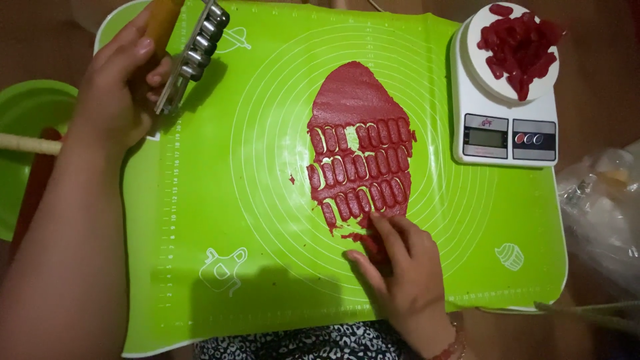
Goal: Using a lattice roller cutter to pattern red dough and manually separating the pieces on a silicone mat.
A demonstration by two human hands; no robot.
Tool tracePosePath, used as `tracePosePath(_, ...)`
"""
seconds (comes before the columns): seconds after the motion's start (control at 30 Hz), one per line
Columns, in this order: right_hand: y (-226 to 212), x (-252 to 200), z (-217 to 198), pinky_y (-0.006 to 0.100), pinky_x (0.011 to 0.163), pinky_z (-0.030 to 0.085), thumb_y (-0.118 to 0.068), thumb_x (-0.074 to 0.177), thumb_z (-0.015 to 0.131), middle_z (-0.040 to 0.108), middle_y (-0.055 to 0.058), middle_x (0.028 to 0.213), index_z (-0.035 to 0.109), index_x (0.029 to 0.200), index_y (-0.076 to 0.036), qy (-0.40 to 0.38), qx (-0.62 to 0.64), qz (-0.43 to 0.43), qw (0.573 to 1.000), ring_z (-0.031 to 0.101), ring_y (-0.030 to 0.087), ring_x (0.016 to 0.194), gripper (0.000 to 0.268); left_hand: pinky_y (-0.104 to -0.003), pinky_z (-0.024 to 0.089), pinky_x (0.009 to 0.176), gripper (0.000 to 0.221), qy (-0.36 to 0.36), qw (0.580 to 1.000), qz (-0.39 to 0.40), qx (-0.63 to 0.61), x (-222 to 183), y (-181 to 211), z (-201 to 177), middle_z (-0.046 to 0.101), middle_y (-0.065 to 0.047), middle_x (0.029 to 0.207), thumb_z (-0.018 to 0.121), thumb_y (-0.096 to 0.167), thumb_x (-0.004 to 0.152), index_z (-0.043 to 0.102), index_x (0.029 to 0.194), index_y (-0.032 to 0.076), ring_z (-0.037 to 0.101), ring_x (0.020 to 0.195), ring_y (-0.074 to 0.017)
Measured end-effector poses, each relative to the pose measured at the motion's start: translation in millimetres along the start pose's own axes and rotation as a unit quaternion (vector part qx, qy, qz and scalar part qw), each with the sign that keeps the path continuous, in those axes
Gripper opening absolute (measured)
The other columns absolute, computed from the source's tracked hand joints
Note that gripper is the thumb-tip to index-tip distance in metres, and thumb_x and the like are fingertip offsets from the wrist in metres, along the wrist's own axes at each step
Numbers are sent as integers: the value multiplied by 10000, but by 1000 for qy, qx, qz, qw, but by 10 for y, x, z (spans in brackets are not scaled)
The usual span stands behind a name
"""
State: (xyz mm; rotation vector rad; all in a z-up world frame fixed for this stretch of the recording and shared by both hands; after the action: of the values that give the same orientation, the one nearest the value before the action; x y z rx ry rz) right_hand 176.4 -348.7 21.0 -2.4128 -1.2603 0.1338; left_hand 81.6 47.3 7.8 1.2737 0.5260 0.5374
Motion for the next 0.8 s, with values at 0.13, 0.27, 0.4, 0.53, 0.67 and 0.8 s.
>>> tracePosePath(0.13, -126, 61, -82, 443, 792, 536, -377, 849, 774, 698, 188, 1130, 702, 1225, -38, 53, -21, -48, 997, 652, 311, 932, 511, -172, 226, 521, 622, -27, 999, 18, -18, -4, 40, 59, 321, 73, 718, 497, 285, 1006, 399, 1610, 169, 332, 634, -11)
tracePosePath(0.27, -58, 83, -32, 417, 810, 537, -467, 868, 696, 691, 151, 1073, 697, 1144, -67, 29, -10, 13, 999, 636, 288, 918, 487, -124, 318, 518, 670, -2, 1000, -16, 1, -31, 36, 51, 407, 114, 724, 506, 308, 1040, 324, 1662, 134, 406, 621, 5)
tracePosePath(0.4, -33, 127, 136, 336, 718, 458, -763, 873, 469, 620, 6, 873, 647, 854, -165, -15, -50, 64, 997, 541, 158, 767, 623, -156, 306, 564, 677, -10, 1000, -16, 14, -20, 33, 72, 402, 105, 732, 494, 326, 1023, 341, 1662, 166, 386, 631, -9)
tracePosePath(0.53, -89, 182, 28, 436, 648, 402, -384, 950, 662, 587, 84, 886, 571, 863, -109, 29, -39, 50, 998, 535, 274, 739, 302, -173, 237, 536, 659, -14, 1000, 6, -15, 9, 30, 60, 333, 63, 724, 525, 301, 991, 389, 1624, 175, 359, 653, -18)
tracePosePath(0.67, 106, 145, 37, 347, 636, 456, -231, 964, 633, 584, 35, 828, 575, 931, -91, 3, 44, 155, 987, 524, 187, 683, 155, -122, 340, 554, 663, -1, 1000, -19, -6, -51, 47, 64, 408, 112, 732, 518, 294, 1030, 347, 1654, 148, 417, 641, 6)
tracePosePath(0.8, 345, 84, -78, 423, 731, 448, -224, 920, 680, 500, 158, 996, 500, 990, 4, 75, 35, 152, 985, 510, 291, 844, 298, -152, 303, 542, 656, -10, 1000, -10, 15, -33, 41, 58, 383, 94, 733, 488, 303, 1040, 334, 1660, 154, 388, 639, -14)
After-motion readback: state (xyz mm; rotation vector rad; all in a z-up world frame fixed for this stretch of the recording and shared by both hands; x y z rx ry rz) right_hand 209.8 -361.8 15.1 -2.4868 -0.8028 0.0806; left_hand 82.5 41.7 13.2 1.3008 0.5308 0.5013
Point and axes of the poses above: each hand's wrist, its own x-axis towards the middle knuckle, its own z-axis out of the palm, y = z × x, the point moved 10 cm from there along x, towards the middle knuckle
